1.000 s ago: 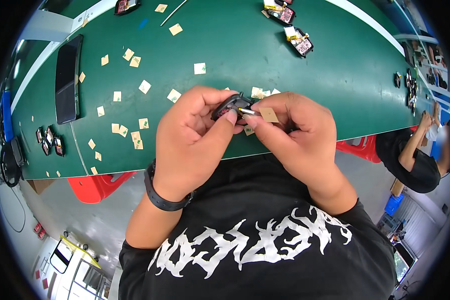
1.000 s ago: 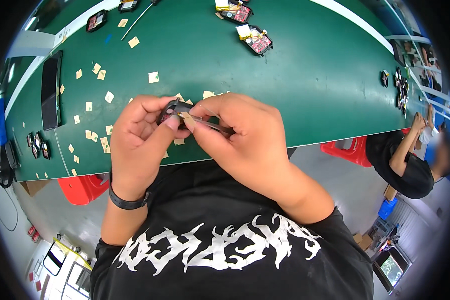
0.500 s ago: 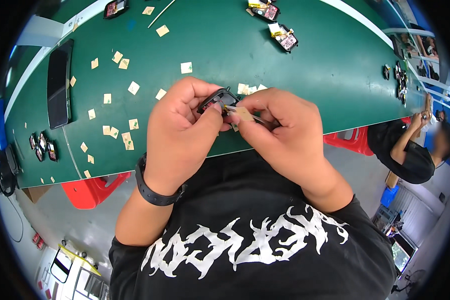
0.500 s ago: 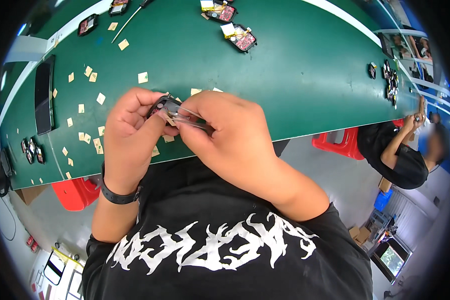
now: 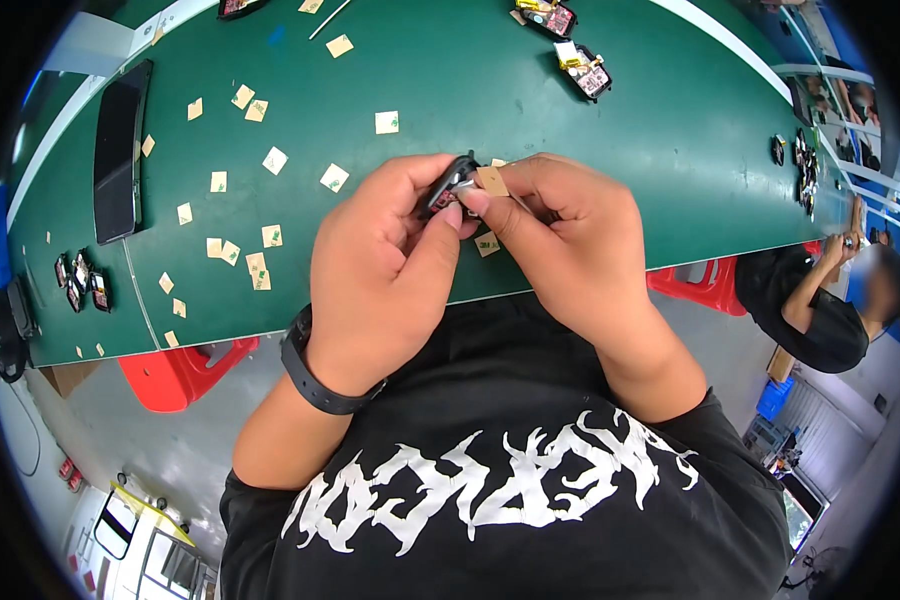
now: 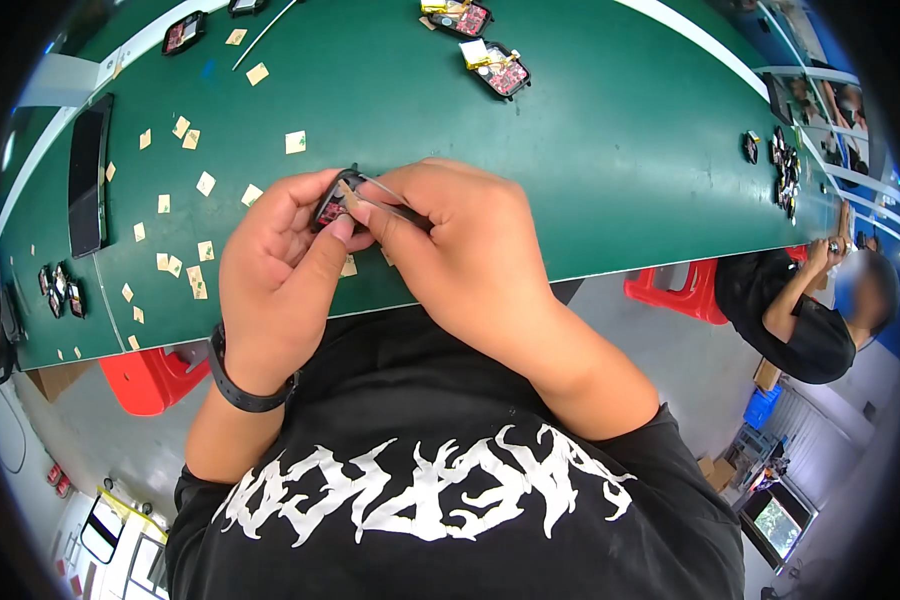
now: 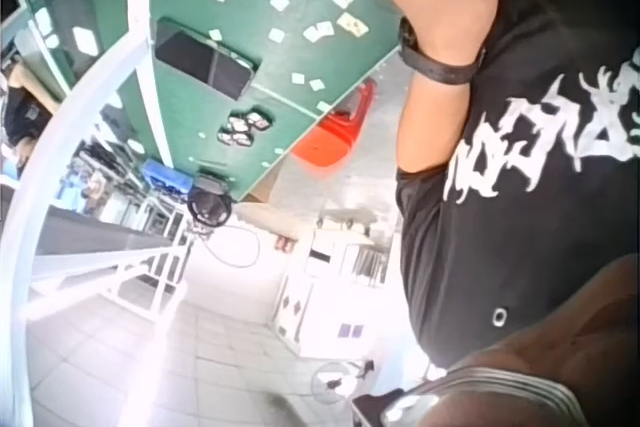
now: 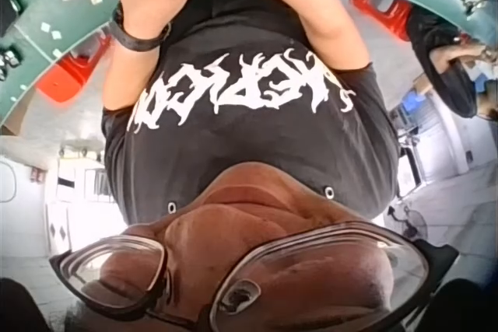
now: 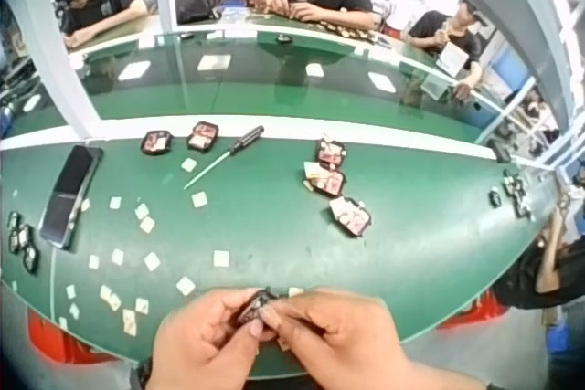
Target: Apply adhesive tape to small electronic components.
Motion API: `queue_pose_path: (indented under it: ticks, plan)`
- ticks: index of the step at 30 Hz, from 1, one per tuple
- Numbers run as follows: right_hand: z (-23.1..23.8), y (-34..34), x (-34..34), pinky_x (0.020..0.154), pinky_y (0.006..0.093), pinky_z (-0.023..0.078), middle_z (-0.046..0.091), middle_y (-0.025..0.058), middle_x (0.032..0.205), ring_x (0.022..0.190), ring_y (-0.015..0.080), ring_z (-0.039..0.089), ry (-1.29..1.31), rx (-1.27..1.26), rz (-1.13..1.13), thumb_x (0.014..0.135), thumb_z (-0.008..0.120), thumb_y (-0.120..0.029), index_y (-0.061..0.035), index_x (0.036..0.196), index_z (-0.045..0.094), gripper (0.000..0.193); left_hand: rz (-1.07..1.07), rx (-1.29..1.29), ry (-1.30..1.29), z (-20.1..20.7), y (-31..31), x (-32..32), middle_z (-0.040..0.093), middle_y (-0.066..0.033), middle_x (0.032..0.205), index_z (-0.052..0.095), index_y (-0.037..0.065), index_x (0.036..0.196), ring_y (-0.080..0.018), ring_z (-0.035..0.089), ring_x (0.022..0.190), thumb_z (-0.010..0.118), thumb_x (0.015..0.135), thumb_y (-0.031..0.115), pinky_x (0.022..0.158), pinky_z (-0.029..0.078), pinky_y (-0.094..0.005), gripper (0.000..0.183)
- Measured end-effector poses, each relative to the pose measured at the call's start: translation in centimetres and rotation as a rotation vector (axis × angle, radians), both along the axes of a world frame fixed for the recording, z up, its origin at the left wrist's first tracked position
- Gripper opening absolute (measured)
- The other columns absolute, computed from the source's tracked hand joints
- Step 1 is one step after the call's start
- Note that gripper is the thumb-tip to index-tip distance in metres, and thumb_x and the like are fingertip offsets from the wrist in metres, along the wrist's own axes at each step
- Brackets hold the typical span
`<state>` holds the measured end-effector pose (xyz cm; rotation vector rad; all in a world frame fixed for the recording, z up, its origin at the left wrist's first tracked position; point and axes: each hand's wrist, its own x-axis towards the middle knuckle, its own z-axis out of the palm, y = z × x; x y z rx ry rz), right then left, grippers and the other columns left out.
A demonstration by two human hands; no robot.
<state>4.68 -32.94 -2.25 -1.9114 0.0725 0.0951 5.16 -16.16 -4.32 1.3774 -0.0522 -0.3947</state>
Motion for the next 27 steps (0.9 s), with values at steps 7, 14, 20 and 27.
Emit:
queue_pose_path:
  ticks: [7, 14, 20, 27]
  plan:
    - [0.4, -0.8, 1.1, 0.057, 0.0295, 0.05, 0.068, 0.0092, 0.078, 0.064, 0.0149, 0.064, 0.013, -0.043, 0.126, 0.091, 0.072, -0.005, 0.001, 0.102, 0.075, 0.012, -0.033, -0.047, 0.039, -0.4, 0.7, 0.3, 0.065, -0.0136, 0.122, 0.053, -0.008, 0.131, -0.0175, 0.064, 0.113, 0.052, 0.101, -0.005, 0.096, 0.057, -0.0325, 0.03]
    - [-0.4, -0.5, 1.9, 0.056, 0.0226, 0.049, 0.069, 0.0054, 0.076, 0.063, 0.0087, 0.062, 0.137, 0.192, -0.002, 0.086, 0.08, -0.004, 0.0045, 0.089, 0.069, 0.014, -0.075, -0.066, 0.07, 0.0, 0.9, 0.1, 0.067, -0.0148, 0.119, 0.054, -0.009, 0.13, -0.0194, 0.069, 0.104, 0.053, 0.101, -0.003, 0.091, 0.059, -0.0313, 0.03]
    - [0.1, -0.9, 2.8, 0.057, 0.0218, 0.051, 0.072, 0.0082, 0.075, 0.065, 0.0082, 0.066, 0.257, 0.227, 0.066, 0.086, 0.08, -0.005, 0.0036, 0.085, 0.067, 0.016, -0.063, -0.157, 0.032, -0.1, 1.0, 0.3, 0.068, -0.0156, 0.118, 0.055, -0.009, 0.129, -0.0192, 0.071, 0.102, 0.054, 0.101, -0.001, 0.087, 0.059, -0.0295, 0.029]
    - [1.0, -0.5, 1.8, 0.056, 0.021, 0.048, 0.071, 0.0063, 0.074, 0.065, 0.0075, 0.064, 0.368, 0.4, 0.073, 0.089, 0.079, -0.008, 0.0025, 0.085, 0.065, 0.018, -0.048, -0.057, 0.01, 0.5, 0.7, -0.8, 0.064, -0.0095, 0.112, 0.053, -0.005, 0.13, -0.0111, 0.066, 0.089, 0.055, 0.1, -0.001, 0.068, 0.051, -0.0231, 0.031]
